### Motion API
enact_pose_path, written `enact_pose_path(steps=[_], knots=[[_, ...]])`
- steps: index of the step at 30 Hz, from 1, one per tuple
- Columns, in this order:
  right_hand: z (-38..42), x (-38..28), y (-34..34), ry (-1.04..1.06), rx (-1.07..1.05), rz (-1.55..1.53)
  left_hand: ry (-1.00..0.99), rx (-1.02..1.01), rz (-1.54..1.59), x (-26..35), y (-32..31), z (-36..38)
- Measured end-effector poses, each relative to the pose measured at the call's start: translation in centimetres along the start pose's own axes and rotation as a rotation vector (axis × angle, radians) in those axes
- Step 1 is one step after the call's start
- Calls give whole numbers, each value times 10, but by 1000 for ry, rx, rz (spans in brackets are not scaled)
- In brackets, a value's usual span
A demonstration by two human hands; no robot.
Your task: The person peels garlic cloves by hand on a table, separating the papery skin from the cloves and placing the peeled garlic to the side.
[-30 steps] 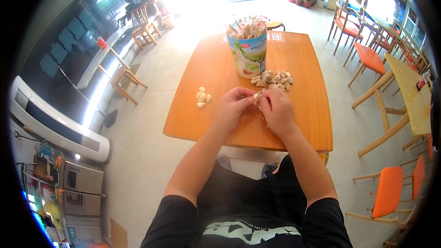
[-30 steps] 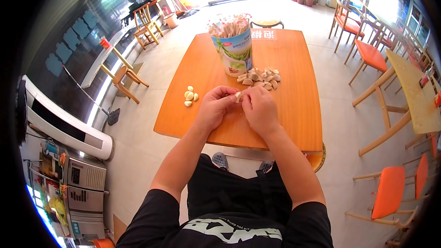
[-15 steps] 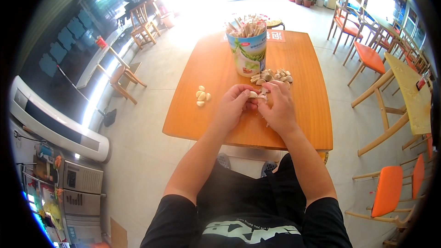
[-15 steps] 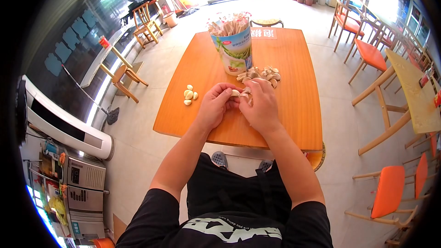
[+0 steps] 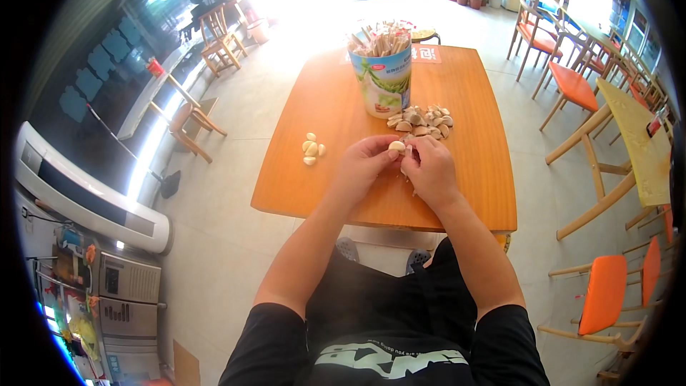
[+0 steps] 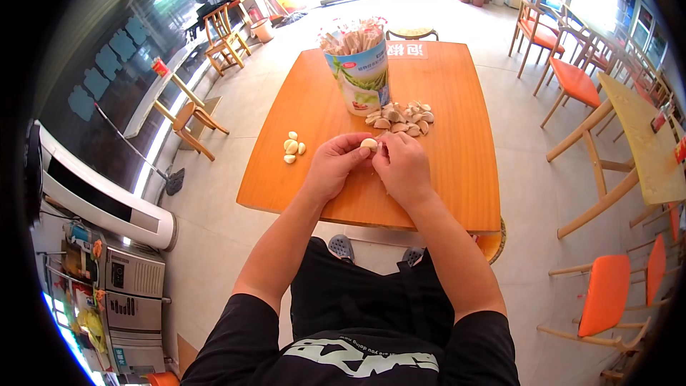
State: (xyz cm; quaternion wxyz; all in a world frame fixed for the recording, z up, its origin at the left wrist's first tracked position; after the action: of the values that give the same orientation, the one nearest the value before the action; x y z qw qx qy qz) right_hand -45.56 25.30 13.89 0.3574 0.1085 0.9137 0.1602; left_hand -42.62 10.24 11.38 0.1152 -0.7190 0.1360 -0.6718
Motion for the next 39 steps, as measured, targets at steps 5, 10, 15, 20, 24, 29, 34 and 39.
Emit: enact_pose_path(steps=[5,10,15,20,24,29,34,39], knots=[[0,3,2,-46,-42,-85,16,4,-38,4,-3,2],[-1,6,3,-147,-102,-180,11,-7,-79,3,-1,2],[0,12,1,-181,-131,-207,7,-21,-71,0,1,0],[0,15,-1,-223,-158,-244,1,-26,-85,-1,3,-1],[0,15,-1,-245,-162,-259,-7,-22,-70,-1,4,-1],[-1,9,2,-232,-182,-227,2,7,-82,-1,4,0],[0,13,0,-241,-187,-230,30,24,-62,-1,7,0],[2,23,-2,-165,-94,-120,25,47,4,1,6,0]])
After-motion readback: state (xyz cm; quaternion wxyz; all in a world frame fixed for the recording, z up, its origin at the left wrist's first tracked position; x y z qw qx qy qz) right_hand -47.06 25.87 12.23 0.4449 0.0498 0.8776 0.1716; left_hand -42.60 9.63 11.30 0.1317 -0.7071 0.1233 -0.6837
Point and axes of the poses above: each hand's wrist, its own z-axis away from the middle knuckle, its own y-axis out of the back of the hand, x = y × z, the point moved 5 cm from there along -z, towards the middle knuckle, and after that the axes turned 1 degree about -z, right-handed, at the moved point
